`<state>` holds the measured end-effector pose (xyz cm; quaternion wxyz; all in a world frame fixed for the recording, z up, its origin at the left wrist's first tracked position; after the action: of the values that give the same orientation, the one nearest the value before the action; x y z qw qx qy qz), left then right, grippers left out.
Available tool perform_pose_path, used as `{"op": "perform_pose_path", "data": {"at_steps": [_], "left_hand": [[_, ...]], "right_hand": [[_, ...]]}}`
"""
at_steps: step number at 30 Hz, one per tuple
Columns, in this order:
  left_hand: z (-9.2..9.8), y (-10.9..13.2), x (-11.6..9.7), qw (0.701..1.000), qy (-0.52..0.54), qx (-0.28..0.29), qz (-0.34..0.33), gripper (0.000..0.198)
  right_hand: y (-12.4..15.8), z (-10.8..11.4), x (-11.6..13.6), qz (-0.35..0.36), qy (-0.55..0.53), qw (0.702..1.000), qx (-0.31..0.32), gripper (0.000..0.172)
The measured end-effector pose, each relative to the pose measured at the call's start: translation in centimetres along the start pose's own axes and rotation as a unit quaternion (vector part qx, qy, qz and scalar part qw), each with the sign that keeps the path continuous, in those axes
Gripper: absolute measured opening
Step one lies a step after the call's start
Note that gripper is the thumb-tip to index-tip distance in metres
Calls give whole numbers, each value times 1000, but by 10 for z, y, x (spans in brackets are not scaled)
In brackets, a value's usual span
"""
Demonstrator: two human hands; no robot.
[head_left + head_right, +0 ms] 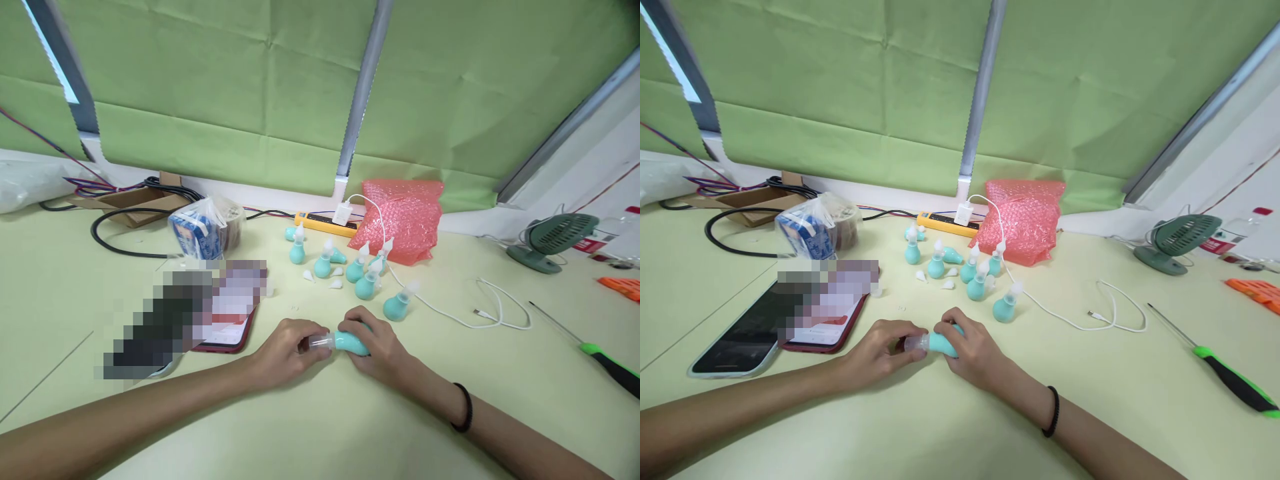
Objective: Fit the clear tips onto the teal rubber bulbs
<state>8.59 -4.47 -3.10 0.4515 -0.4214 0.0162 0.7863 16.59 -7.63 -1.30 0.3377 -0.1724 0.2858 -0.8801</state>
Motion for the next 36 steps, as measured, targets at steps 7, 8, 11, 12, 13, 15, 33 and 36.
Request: {"op": "perform_pose_path", "data": {"at_steps": [7, 8, 11, 12, 13, 15, 33, 36], "left_hand": [[0, 11, -23, 975, -130, -72, -167, 16], [-1, 12, -25, 969, -149, -80, -181, 15], [-4, 18, -31, 945, -221, -106, -216, 13], [-6, 19, -33, 935, -249, -113, -225, 14], [-7, 21, -35, 925, -276, -119, -234, 15], [-10, 24, -37, 905, -322, -124, -250, 16], [1, 21, -46, 933, -199, -112, -277, 29], [17, 15, -38, 963, -50, -134, -228, 30]], "right_hand": [[-3, -4, -6, -100, -94, 990, -13, 18], [-3, -5, -9, -123, -109, 986, -6, 17], [-2, -16, -15, -187, -153, 970, 42, 16], [-1, -19, -16, -207, -165, 962, 63, 14], [1, -23, -17, -226, -176, 955, 83, 12], [3, -28, -19, -257, -199, 938, 118, 6], [26, -53, -23, -431, -410, 765, 246, 17], [16, -53, -17, -400, -483, 748, 216, 20]]}}
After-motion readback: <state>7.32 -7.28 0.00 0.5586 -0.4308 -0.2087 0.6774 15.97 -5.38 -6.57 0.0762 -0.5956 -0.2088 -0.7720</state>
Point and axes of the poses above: each hand's wrist, its own y-axis away from the middle knuckle, its own z-axis out of the back of the hand, x = y × z, the point moved 9 cm from there along -y, towards the middle knuckle, and after that the axes turned 1 degree about y, right-handed, at the moved point
